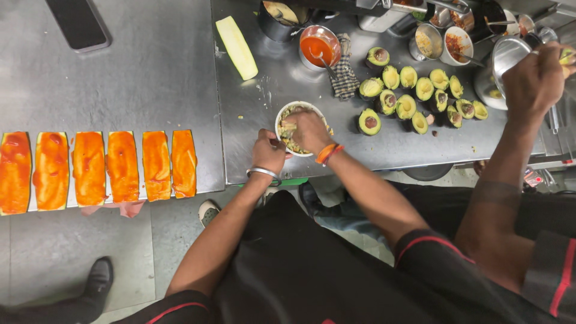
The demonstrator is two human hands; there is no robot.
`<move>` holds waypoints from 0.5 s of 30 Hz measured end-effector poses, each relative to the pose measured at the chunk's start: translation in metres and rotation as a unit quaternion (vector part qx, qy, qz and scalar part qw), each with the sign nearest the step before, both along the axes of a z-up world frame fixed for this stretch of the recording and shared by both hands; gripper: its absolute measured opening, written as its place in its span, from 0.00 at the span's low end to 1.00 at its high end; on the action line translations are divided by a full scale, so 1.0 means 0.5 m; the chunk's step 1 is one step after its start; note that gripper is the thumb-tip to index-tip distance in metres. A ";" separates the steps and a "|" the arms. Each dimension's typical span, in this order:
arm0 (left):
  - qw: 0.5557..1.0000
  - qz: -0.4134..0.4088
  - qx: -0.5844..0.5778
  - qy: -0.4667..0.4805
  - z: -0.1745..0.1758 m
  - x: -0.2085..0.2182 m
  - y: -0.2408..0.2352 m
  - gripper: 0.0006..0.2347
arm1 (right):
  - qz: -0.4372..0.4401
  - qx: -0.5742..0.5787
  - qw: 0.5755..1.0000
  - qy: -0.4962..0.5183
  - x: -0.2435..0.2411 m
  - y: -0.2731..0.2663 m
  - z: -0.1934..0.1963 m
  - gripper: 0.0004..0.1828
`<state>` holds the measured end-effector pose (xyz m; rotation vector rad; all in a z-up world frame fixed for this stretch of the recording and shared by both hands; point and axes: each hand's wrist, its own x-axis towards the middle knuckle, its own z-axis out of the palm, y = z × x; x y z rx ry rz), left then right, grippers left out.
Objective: The person scoops a mixed filling from a bowl and places it onto a row of bread slices topped with tomato sauce. The person repeats this action for each slice, building a line of filled sandwiches on the counter.
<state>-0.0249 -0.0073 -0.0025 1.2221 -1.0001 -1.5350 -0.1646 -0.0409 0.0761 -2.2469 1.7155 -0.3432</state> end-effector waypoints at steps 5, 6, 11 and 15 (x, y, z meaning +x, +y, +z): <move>1.000 0.014 0.009 -0.010 0.007 -0.002 0.001 0.10 | 0.003 0.066 0.996 -0.058 -0.061 -0.038 0.039 0.24; 1.000 0.014 0.007 -0.008 0.007 0.000 0.002 0.10 | 0.048 0.062 0.996 -0.030 -0.072 -0.036 0.044 0.25; 1.000 0.013 0.025 -0.003 0.011 -0.001 0.000 0.10 | 0.114 0.016 0.993 0.016 -0.063 0.014 0.028 0.30; 1.000 -0.005 0.004 -0.015 0.010 0.001 0.001 0.10 | 0.103 0.015 0.992 0.069 -0.037 0.020 0.018 0.23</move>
